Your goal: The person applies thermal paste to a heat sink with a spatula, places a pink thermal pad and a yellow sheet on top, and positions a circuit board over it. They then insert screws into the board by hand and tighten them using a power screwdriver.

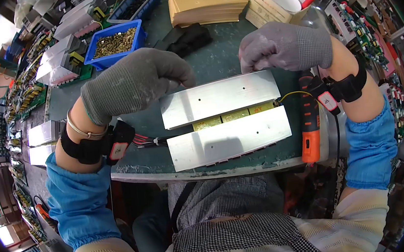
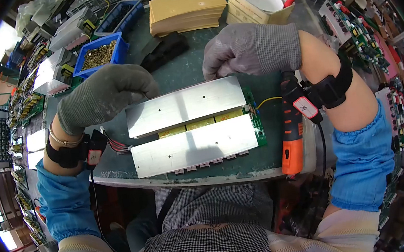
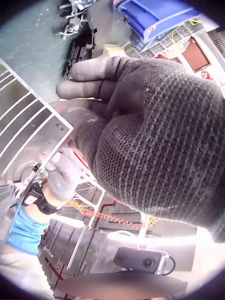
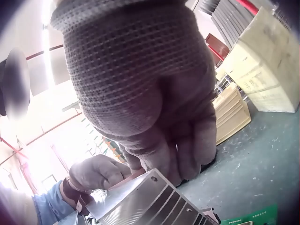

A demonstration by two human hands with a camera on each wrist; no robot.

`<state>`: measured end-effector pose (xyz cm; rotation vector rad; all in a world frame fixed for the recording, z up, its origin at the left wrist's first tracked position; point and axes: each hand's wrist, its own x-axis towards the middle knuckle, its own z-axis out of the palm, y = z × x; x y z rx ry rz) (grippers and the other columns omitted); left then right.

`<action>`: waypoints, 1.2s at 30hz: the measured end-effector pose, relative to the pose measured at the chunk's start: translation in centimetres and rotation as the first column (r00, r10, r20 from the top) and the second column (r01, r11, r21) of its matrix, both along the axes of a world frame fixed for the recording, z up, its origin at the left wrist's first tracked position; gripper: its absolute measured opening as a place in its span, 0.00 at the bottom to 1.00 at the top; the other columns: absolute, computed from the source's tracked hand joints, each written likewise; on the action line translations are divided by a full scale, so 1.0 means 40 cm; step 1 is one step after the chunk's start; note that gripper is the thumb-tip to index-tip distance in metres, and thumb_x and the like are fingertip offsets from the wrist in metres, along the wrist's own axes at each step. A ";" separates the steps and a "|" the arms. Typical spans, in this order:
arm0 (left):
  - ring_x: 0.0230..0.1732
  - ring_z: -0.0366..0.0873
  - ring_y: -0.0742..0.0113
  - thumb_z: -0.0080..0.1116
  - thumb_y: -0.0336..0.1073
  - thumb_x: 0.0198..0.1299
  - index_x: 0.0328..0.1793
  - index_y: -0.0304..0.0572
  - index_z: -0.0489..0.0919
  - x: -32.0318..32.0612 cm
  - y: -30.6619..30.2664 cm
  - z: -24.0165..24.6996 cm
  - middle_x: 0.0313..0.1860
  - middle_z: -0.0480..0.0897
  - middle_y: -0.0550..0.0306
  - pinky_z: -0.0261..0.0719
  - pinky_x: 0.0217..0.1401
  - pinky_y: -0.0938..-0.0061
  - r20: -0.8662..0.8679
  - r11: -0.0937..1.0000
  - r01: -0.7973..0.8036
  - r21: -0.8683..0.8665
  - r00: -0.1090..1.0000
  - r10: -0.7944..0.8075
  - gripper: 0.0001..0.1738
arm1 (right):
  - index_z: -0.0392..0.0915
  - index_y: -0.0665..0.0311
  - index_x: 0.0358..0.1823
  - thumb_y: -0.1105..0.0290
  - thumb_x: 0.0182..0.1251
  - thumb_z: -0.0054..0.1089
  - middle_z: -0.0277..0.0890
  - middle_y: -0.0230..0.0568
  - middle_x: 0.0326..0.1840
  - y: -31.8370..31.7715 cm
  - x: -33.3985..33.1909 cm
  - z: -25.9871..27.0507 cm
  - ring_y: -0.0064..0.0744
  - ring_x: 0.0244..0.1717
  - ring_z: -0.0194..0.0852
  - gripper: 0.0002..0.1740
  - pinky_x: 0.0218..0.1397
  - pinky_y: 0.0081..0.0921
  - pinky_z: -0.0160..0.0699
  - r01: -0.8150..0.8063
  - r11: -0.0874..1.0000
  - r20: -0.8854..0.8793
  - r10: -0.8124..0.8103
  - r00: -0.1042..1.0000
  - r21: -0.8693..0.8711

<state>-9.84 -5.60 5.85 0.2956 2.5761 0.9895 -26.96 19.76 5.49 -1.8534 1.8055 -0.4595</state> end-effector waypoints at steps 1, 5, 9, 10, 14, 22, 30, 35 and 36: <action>0.48 0.83 0.63 0.61 0.23 0.59 0.47 0.34 0.85 0.004 0.002 -0.002 0.45 0.84 0.54 0.80 0.55 0.70 0.002 1.000 -0.015 0.020 1.000 0.015 0.11 | 0.86 0.67 0.44 0.77 0.64 0.64 0.84 0.42 0.41 0.003 0.003 -0.001 0.38 0.43 0.83 0.08 0.49 0.31 0.81 0.003 1.000 -0.013 -0.003 1.000 -0.019; 0.51 0.82 0.64 0.60 0.25 0.60 0.48 0.32 0.85 0.021 -0.005 -0.013 0.48 0.84 0.52 0.80 0.58 0.69 -0.015 0.997 -0.029 0.076 0.999 0.030 0.11 | 0.86 0.66 0.46 0.78 0.66 0.62 0.85 0.42 0.44 0.018 0.010 0.014 0.38 0.46 0.83 0.10 0.54 0.32 0.81 -0.008 0.999 -0.068 0.006 0.998 -0.035; 0.55 0.80 0.66 0.58 0.28 0.67 0.55 0.32 0.83 0.057 -0.046 -0.021 0.54 0.84 0.52 0.77 0.63 0.70 -0.099 0.982 -0.032 0.186 0.994 0.051 0.13 | 0.80 0.63 0.61 0.72 0.66 0.64 0.83 0.43 0.54 0.066 0.022 0.023 0.41 0.59 0.81 0.21 0.65 0.33 0.78 0.129 0.979 -0.055 -0.139 0.989 -0.159; 0.56 0.80 0.66 0.58 0.30 0.68 0.58 0.32 0.82 0.070 -0.056 -0.020 0.55 0.83 0.52 0.77 0.64 0.71 -0.078 0.974 -0.111 0.200 0.989 0.128 0.15 | 0.76 0.63 0.65 0.70 0.66 0.65 0.82 0.43 0.56 0.076 0.039 0.032 0.41 0.62 0.79 0.26 0.67 0.33 0.76 0.193 0.971 -0.035 -0.200 0.979 -0.140; 0.61 0.78 0.64 0.64 0.42 0.68 0.69 0.31 0.75 0.113 -0.029 -0.019 0.59 0.82 0.51 0.74 0.68 0.70 0.075 0.879 -0.270 0.393 0.962 0.263 0.29 | 0.65 0.60 0.76 0.62 0.61 0.71 0.79 0.43 0.62 0.102 0.108 0.044 0.43 0.67 0.76 0.42 0.70 0.35 0.73 0.304 0.944 -0.026 -0.310 0.950 -0.126; 0.59 0.79 0.65 0.68 0.46 0.62 0.68 0.32 0.77 0.131 0.048 -0.023 0.55 0.84 0.51 0.74 0.67 0.70 0.126 0.910 -0.259 0.325 0.965 0.230 0.33 | 0.59 0.61 0.80 0.59 0.55 0.73 0.80 0.43 0.59 0.102 0.143 0.020 0.42 0.66 0.76 0.51 0.74 0.37 0.69 0.365 0.929 0.060 -0.362 0.930 -0.056; 0.57 0.79 0.65 0.68 0.47 0.61 0.67 0.33 0.78 0.133 0.037 -0.035 0.55 0.84 0.52 0.74 0.66 0.70 0.093 0.910 -0.275 0.311 0.961 0.259 0.33 | 0.60 0.61 0.80 0.60 0.56 0.73 0.80 0.44 0.59 0.103 0.127 -0.001 0.42 0.66 0.76 0.50 0.74 0.37 0.70 0.316 0.946 0.062 -0.311 0.948 -0.078; 0.57 0.80 0.63 0.68 0.49 0.61 0.66 0.32 0.78 0.124 0.028 -0.042 0.54 0.85 0.49 0.75 0.64 0.68 0.054 0.927 -0.233 0.294 0.972 0.227 0.34 | 0.59 0.62 0.80 0.60 0.56 0.72 0.79 0.46 0.61 0.096 0.132 0.017 0.44 0.66 0.76 0.50 0.73 0.38 0.70 0.306 0.950 0.012 -0.306 0.952 -0.059; 0.56 0.80 0.62 0.67 0.49 0.62 0.67 0.32 0.78 0.121 0.029 -0.038 0.54 0.85 0.48 0.76 0.64 0.68 0.039 0.933 -0.219 0.285 0.975 0.217 0.34 | 0.59 0.63 0.80 0.61 0.56 0.72 0.79 0.47 0.61 0.091 0.136 0.027 0.45 0.66 0.76 0.50 0.73 0.38 0.71 0.292 0.954 0.001 -0.293 0.956 -0.067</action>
